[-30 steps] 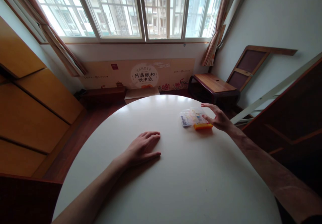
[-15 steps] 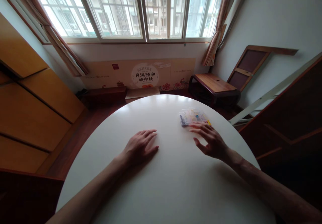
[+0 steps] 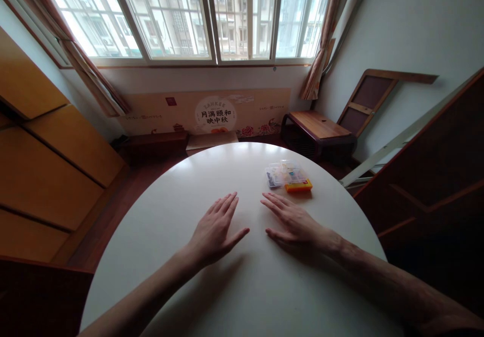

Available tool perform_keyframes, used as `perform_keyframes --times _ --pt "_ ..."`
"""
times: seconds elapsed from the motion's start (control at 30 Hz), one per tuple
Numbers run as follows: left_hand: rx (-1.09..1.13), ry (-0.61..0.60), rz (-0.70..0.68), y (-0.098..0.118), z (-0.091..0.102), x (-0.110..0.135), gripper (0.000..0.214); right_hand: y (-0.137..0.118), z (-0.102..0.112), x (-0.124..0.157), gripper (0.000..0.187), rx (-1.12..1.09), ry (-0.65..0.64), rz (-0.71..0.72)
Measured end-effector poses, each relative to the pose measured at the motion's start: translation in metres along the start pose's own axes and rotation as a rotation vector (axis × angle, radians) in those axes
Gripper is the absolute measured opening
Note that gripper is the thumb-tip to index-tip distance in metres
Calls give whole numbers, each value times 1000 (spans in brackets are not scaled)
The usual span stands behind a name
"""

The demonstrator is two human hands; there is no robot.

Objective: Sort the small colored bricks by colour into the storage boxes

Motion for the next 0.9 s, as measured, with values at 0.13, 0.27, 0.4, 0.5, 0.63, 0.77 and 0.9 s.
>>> perform_keyframes --times 0.13,0.27,0.4,0.5,0.63,0.77,0.9 --pt "14 -21 -40 7 -15 -10 100 0 -5 -5 89 30 -38 -39" --pt "42 -90 -70 7 -37 -10 104 4 -17 -7 87 16 -105 -75" --pt "59 -150 -46 3 -53 -6 104 6 -24 -8 88 -3 -137 -92" --pt "67 -139 -53 3 -52 -4 104 6 -25 -8 86 -3 -137 -99" --pt "59 -147 -58 4 -50 -3 103 5 -26 -7 85 9 -131 -95" --pt "64 -151 -63 5 -50 -4 103 5 -26 -6 86 10 -128 -92" --pt "82 -165 -82 2 -50 -5 104 6 -26 -7 86 14 -129 -95"
Point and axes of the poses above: each hand's wrist, its own x-axis away from the middle knuckle, its own z-axis out of the back of the hand, y = z × x, the point moved 8 cm from there along -x, towards the middle knuckle, and after that the axes turned 4 degrees about -y, right-handed, at the moved point
